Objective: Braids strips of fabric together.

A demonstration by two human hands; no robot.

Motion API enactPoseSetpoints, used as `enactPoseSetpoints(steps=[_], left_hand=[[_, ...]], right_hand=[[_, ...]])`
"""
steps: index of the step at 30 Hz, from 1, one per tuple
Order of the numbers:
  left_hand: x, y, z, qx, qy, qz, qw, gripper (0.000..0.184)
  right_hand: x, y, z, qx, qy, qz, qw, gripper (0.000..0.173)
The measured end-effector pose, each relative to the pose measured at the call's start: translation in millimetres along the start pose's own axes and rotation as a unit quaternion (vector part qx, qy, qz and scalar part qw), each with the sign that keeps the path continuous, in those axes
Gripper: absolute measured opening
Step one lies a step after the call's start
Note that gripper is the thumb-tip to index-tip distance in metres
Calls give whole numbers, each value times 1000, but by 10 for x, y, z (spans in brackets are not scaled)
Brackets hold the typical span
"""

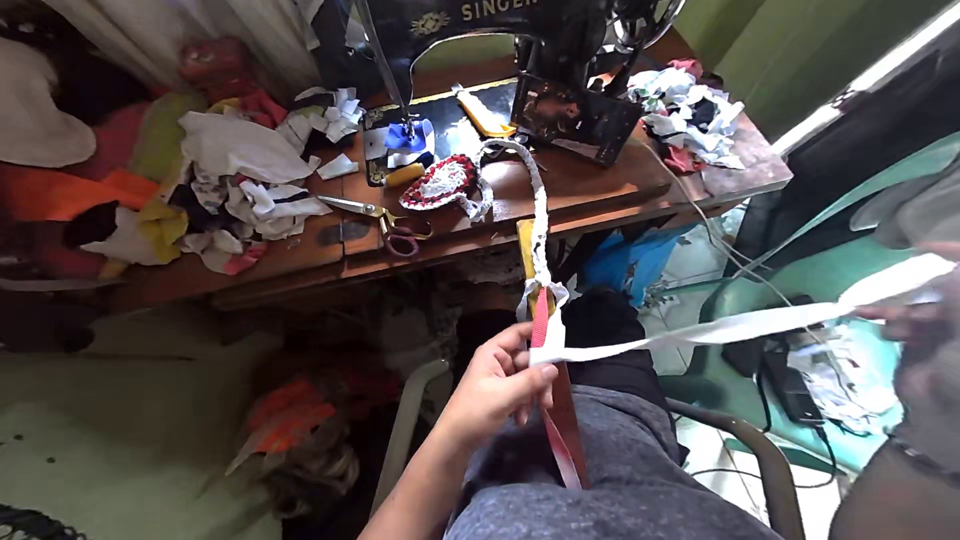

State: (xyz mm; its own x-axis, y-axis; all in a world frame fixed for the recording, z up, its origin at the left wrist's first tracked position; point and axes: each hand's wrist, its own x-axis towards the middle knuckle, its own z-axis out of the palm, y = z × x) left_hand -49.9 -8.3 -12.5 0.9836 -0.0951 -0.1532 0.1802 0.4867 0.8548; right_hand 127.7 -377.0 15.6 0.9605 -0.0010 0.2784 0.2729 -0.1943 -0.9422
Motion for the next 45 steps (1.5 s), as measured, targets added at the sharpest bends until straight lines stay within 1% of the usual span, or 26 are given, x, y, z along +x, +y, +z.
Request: enactPoseSetpoints(steps=[1,2,4,5,6,7,9,11,13,15,16,18,20,21,24,26,29,31,35,37,39,41,42,43,45], left_hand=[[20,15,-3,-4,9,13,1000,48],[38,33,-2,-3,16,21,1000,48],[65,57,17,-8,16,28,999,47],[78,57,29,-14,8,29,999,47],[90,53,43,-18,1,30,999,47],[104,46,59,-21,-4,29,999,48],[128,31,90,-28,-11,29,999,48],[136,23,121,-33,-14,26,999,47],[136,24,139,-37,-15,29,999,47],[134,27,144,-40,-16,34,999,48],[132,29,143,-41,-16,37,998,48],[120,27,135,-41,-14,40,998,47],[105,28,122,-46,-9,39,998,48],[101,29,117,-49,-6,38,998,48],[99,23,96,-55,-6,41,998,48],[94,18,84,-54,-11,34,998,50],[94,3,64,-54,-24,8,998,61],[94,-1,49,-51,-28,2,998,63],[87,-2,20,-44,-14,-8,999,63],[89,-23,1,-45,-6,-8,999,58],[99,-56,-19,-49,2,-1,999,51],[108,-84,-39,-46,6,-1,999,46],[112,-93,-49,-42,5,-4,999,44],[118,-94,-52,-39,6,-7,999,42],[141,-82,-37,-38,15,-14,999,37]], right_hand=[[-52,-18,72,-31,-80,19,996,20],[-105,3,133,-62,-175,23,982,22],[-192,117,284,-139,-348,2,927,27],[-240,167,385,-170,-413,-14,895,30],[-296,201,502,-186,-453,-28,871,36],[-358,211,635,-188,-469,-44,862,42],[-485,146,930,-138,-461,-61,874,47],[-604,37,1228,-47,-442,-69,893,52],[-673,-36,1487,29,-430,-72,900,53],[-705,-58,1675,78,-417,-55,904,48],[-713,-55,1744,84,-403,-48,910,44],[-733,-28,1833,67,-380,-56,921,29],[-743,-6,1866,58,-384,-79,918,15],[-735,10,1862,67,-390,-83,915,12],[-600,69,1792,116,-414,-65,901,13],[-463,85,1722,134,-413,-52,899,15],[-287,66,1628,151,-377,-19,914,17],[-193,40,1586,179,-347,9,920,15],[-70,11,1535,237,-280,92,926,13],[-23,7,1523,276,-227,135,924,20],[38,26,1505,324,-158,187,914,29],[102,73,1475,364,-103,248,892,33],[110,90,1464,383,-89,270,879,35],[92,101,1455,404,-89,284,865,37],[0,130,1452,465,-130,283,829,40]])
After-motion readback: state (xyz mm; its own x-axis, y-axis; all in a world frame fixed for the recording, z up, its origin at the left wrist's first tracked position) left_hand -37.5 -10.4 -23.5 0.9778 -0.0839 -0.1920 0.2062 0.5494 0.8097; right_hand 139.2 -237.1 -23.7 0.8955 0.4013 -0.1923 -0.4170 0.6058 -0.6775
